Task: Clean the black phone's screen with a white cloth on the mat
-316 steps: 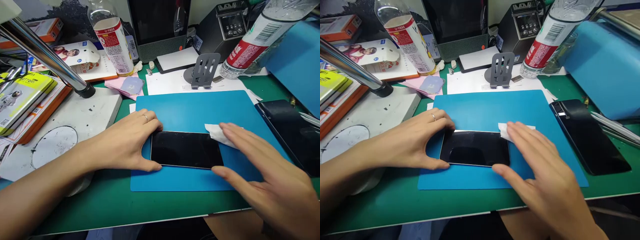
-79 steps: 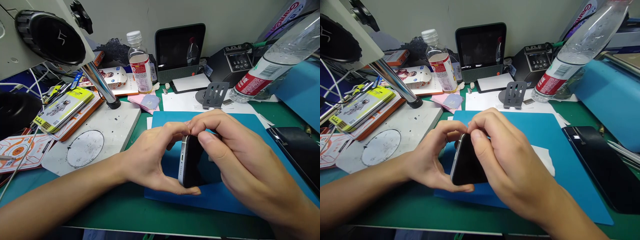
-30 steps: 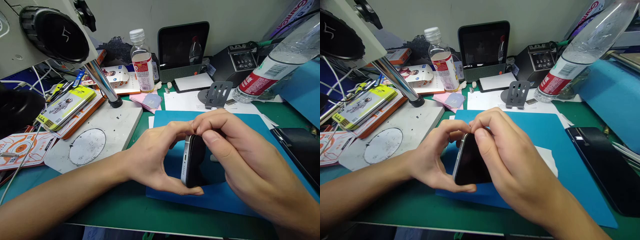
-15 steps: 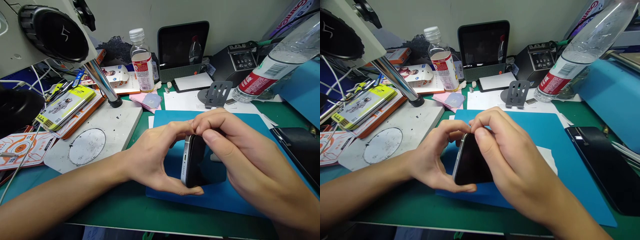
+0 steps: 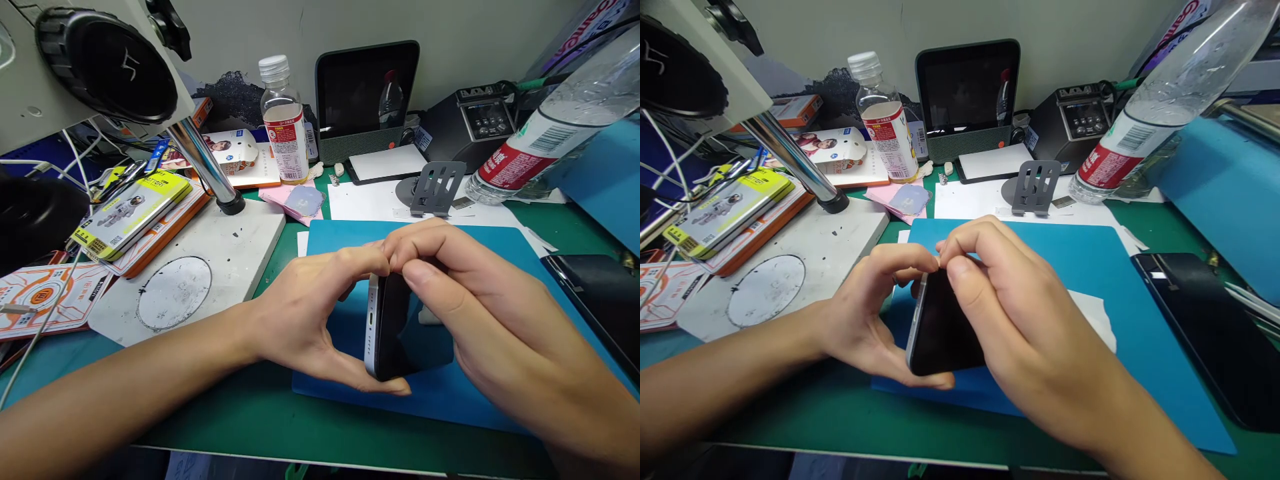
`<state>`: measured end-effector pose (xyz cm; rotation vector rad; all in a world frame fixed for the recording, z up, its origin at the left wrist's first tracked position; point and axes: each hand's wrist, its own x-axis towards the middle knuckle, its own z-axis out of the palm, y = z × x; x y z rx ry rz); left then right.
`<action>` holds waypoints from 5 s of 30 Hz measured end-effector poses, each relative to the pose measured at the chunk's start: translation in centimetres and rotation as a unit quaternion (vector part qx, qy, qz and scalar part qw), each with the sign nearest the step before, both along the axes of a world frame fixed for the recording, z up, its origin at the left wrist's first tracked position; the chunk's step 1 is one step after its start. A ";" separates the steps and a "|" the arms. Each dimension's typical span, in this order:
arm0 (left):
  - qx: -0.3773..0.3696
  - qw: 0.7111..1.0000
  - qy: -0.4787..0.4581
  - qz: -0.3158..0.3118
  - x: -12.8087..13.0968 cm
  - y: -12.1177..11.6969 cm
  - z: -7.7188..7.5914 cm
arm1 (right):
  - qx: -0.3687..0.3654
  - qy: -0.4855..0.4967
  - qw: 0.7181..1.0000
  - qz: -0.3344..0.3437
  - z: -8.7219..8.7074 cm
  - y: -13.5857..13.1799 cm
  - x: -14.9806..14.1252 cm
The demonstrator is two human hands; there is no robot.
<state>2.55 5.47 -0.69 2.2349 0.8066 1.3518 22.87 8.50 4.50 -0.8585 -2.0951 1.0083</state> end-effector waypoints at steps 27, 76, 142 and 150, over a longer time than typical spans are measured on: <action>-0.066 0.997 0.021 0.020 -0.3 0.1 0.0 | -0.021 -0.017 1.000 0.004 -0.5 0.6 0.4; -0.259 0.909 0.326 0.032 -1.8 1.0 2.2 | 0.065 0.310 0.934 -0.165 -1.0 5.2 2.3; -0.195 0.920 0.339 0.018 -1.0 0.4 1.3 | 0.179 -0.198 0.952 -0.149 -5.6 -4.7 6.4; -0.235 0.917 0.322 0.026 -0.7 0.3 1.4 | 0.241 -0.309 0.915 -0.092 -6.7 -9.9 4.9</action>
